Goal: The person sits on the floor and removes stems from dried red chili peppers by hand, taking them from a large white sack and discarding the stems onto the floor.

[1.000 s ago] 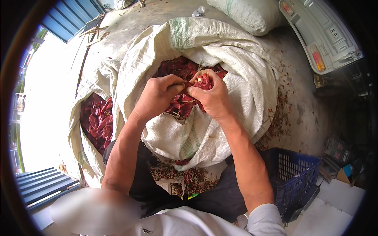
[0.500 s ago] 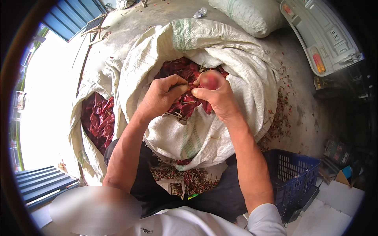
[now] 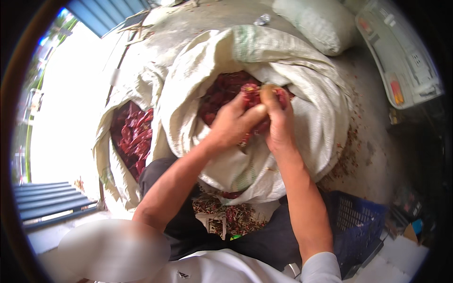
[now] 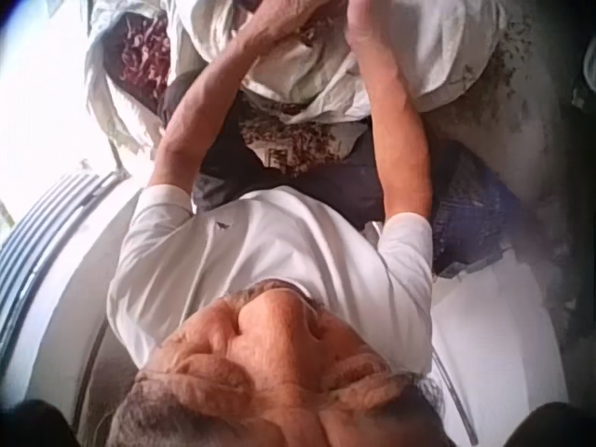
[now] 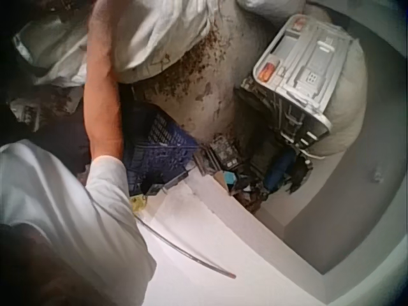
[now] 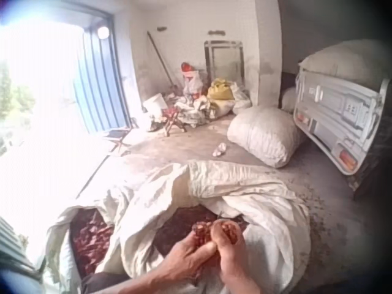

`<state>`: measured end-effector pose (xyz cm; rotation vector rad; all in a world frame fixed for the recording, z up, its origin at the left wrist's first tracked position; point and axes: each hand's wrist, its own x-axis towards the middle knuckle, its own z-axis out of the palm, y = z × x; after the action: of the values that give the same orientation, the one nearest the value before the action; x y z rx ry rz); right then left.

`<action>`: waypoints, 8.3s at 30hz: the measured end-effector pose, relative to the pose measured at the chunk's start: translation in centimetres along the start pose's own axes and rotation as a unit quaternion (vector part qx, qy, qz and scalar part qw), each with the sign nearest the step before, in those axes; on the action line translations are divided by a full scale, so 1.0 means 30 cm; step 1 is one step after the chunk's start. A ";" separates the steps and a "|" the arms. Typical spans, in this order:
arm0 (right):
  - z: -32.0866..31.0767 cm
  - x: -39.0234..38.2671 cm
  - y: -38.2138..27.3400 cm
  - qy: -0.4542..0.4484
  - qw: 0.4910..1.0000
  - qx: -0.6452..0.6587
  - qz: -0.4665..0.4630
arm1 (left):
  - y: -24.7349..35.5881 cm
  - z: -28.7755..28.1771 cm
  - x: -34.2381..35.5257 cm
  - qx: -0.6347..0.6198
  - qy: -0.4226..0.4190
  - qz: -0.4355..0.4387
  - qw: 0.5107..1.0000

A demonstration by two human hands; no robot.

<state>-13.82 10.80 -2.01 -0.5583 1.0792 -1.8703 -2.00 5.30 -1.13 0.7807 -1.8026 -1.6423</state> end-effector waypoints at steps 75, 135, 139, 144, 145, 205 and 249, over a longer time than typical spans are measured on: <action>0.000 -0.051 -0.021 -0.147 0.767 -0.611 -0.131 | 0.044 -0.241 0.059 0.060 0.009 -0.047 0.997; -0.051 -0.023 -0.053 -0.119 0.733 -0.630 -0.228 | 0.001 -0.085 0.051 -0.336 -0.056 -0.137 0.930; -0.049 -0.032 -0.031 -0.103 0.692 -0.688 -0.193 | 0.003 -0.039 0.042 -0.168 -0.024 -0.132 0.977; -0.044 -0.031 -0.045 -0.089 0.742 -0.645 -0.158 | 0.003 -0.042 0.046 -0.004 0.012 -0.073 0.997; -0.050 -0.027 -0.043 -0.081 0.785 -0.594 -0.153 | 0.021 -0.037 0.049 0.005 0.009 -0.077 0.997; -0.023 -0.016 -0.006 -0.097 0.756 -0.595 -0.253 | -0.041 -0.148 0.048 -0.270 0.084 -0.143 0.948; -0.065 -0.001 -0.055 0.005 0.937 -0.342 0.064 | -0.028 -0.178 0.044 0.104 -0.008 -0.094 0.990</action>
<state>-15.98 12.09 -1.60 -0.8415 1.7395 -1.3538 1.13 0.71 -1.52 1.0609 -1.9865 -1.5939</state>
